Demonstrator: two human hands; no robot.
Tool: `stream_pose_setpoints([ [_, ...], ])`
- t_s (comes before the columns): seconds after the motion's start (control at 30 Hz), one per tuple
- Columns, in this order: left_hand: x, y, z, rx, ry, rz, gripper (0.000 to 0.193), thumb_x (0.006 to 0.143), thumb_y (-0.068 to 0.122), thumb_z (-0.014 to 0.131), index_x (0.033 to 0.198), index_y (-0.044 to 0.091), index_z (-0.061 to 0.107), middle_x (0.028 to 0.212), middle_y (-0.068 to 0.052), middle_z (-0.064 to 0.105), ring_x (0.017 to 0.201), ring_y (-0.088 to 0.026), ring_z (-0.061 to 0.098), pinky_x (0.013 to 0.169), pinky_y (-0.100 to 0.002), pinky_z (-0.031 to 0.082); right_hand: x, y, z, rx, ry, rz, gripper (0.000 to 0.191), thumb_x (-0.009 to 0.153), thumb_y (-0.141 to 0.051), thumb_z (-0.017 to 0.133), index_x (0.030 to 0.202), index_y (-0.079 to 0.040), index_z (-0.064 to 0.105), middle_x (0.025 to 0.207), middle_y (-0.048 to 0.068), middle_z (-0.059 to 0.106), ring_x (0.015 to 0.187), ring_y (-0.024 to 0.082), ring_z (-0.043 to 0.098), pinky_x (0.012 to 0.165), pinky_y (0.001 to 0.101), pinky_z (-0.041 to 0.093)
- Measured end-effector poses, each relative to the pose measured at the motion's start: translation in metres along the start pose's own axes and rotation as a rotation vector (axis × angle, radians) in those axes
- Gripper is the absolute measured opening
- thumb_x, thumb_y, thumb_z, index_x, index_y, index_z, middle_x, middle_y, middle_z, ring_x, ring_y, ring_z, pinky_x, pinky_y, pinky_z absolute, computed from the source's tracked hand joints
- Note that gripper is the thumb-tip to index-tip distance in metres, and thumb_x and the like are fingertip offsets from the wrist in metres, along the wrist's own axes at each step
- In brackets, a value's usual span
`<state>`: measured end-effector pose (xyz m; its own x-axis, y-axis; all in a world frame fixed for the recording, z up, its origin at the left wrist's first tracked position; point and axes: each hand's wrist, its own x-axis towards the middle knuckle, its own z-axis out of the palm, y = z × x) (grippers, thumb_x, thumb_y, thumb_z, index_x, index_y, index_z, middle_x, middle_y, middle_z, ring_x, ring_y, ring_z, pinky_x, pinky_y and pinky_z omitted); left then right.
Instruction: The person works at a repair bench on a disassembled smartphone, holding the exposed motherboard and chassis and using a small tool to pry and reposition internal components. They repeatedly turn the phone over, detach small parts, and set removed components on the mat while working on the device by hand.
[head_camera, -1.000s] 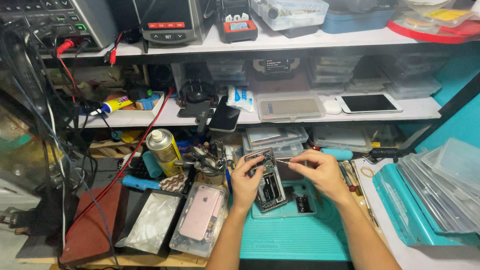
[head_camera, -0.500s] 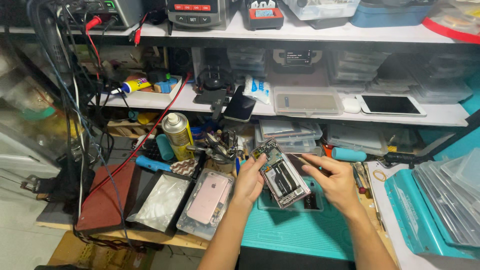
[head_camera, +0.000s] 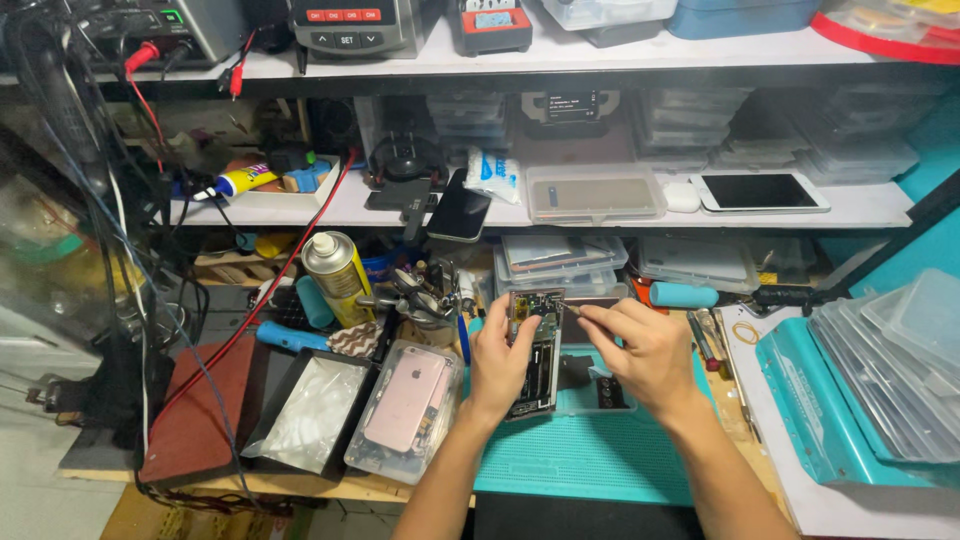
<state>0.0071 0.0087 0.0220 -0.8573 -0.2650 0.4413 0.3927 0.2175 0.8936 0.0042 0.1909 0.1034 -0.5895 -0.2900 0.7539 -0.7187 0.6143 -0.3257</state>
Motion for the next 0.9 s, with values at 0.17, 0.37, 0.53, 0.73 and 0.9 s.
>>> stream_pose_setpoints([
  [0.17,0.000,0.002,0.001,0.058,-0.004,0.006,0.038,0.095,0.014,0.070,0.127,-0.002,0.060,0.077,-0.009,0.073,0.058,-0.008,0.057,0.053,-0.027,0.048,0.002,-0.001,0.002,-0.042,-0.029,0.010,0.015,0.082,-0.014,0.080,0.097,-0.012,0.081,0.069,0.004,0.063,0.056,0.020,0.061,0.053,0.0346,0.047],
  [0.37,0.000,0.002,0.002,0.080,-0.005,0.033,0.037,0.095,0.014,0.071,0.127,-0.002,0.060,0.078,-0.011,0.073,0.057,-0.012,0.061,0.054,-0.029,0.049,0.000,0.001,0.005,-0.048,-0.054,0.006,0.019,0.082,-0.015,0.079,0.101,-0.015,0.080,0.072,0.003,0.064,0.060,0.022,0.063,0.054,0.0356,0.049],
  [0.53,0.001,0.006,0.003,0.085,-0.014,0.077,0.035,0.096,0.013,0.069,0.126,-0.001,0.060,0.081,-0.013,0.074,0.061,-0.018,0.069,0.057,-0.031,0.052,0.002,0.003,0.005,-0.042,-0.056,0.011,0.019,0.082,-0.015,0.079,0.100,-0.014,0.080,0.072,0.004,0.063,0.060,0.023,0.063,0.054,0.0359,0.049],
  [0.73,0.006,0.011,0.005,0.106,-0.011,0.215,0.032,0.098,0.009,0.067,0.127,-0.002,0.059,0.097,-0.020,0.076,0.083,-0.031,0.078,0.067,-0.037,0.057,0.004,0.007,0.009,-0.058,-0.043,0.036,0.015,0.084,-0.016,0.080,0.098,-0.012,0.080,0.074,0.005,0.066,0.061,0.025,0.064,0.055,0.0363,0.049],
  [0.9,0.014,0.011,0.009,0.156,-0.016,0.267,0.034,0.098,0.008,0.066,0.129,-0.002,0.058,0.100,-0.022,0.075,0.090,-0.036,0.076,0.070,-0.040,0.058,0.008,0.017,0.010,0.180,-0.030,0.110,0.022,0.084,-0.014,0.078,0.103,-0.003,0.073,0.084,0.009,0.069,0.070,0.022,0.070,0.062,0.0319,0.055],
])
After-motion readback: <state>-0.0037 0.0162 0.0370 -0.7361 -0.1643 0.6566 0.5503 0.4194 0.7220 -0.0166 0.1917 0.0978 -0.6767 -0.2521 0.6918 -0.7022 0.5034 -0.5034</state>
